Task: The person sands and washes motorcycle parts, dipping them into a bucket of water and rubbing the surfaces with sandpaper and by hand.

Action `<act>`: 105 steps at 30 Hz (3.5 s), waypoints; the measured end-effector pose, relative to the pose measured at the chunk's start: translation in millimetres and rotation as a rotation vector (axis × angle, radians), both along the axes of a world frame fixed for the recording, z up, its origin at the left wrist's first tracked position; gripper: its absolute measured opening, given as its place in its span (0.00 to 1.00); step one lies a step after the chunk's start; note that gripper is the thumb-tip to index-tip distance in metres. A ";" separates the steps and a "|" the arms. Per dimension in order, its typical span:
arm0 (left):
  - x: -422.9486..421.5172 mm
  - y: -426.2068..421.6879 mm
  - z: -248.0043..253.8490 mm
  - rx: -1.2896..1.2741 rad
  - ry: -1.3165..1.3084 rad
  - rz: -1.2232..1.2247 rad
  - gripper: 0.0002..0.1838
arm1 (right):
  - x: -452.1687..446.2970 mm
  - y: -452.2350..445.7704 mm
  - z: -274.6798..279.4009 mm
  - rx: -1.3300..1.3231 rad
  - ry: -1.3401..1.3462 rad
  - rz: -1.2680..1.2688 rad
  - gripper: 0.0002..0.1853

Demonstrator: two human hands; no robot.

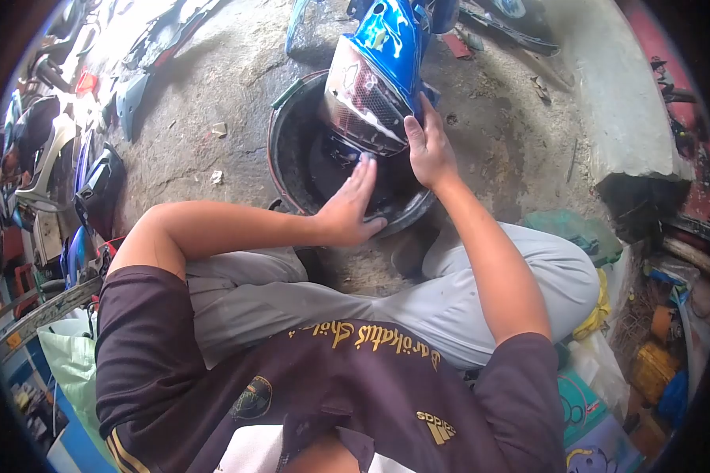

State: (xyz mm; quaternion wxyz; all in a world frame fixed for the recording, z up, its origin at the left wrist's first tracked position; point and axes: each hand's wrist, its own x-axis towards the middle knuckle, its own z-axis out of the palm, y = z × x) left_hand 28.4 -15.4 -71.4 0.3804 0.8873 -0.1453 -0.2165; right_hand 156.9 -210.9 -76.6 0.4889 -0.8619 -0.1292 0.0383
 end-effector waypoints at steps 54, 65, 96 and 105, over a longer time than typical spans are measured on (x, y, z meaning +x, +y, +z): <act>95.0 149.4 208.8 0.055 -0.358 0.323 0.22 | -30.5 31.2 106.9 0.837 0.544 -0.294 0.32; 88.2 172.1 207.6 -0.009 -0.508 0.455 0.20 | -91.9 25.9 103.1 1.251 0.667 -0.298 0.28; 51.7 82.8 199.5 -0.291 -0.207 0.291 0.17 | -177.3 46.8 81.2 0.915 0.927 -0.300 0.35; 12.3 55.7 206.9 -0.304 -0.156 0.359 0.16 | -139.3 29.9 137.3 0.575 0.487 -0.209 0.37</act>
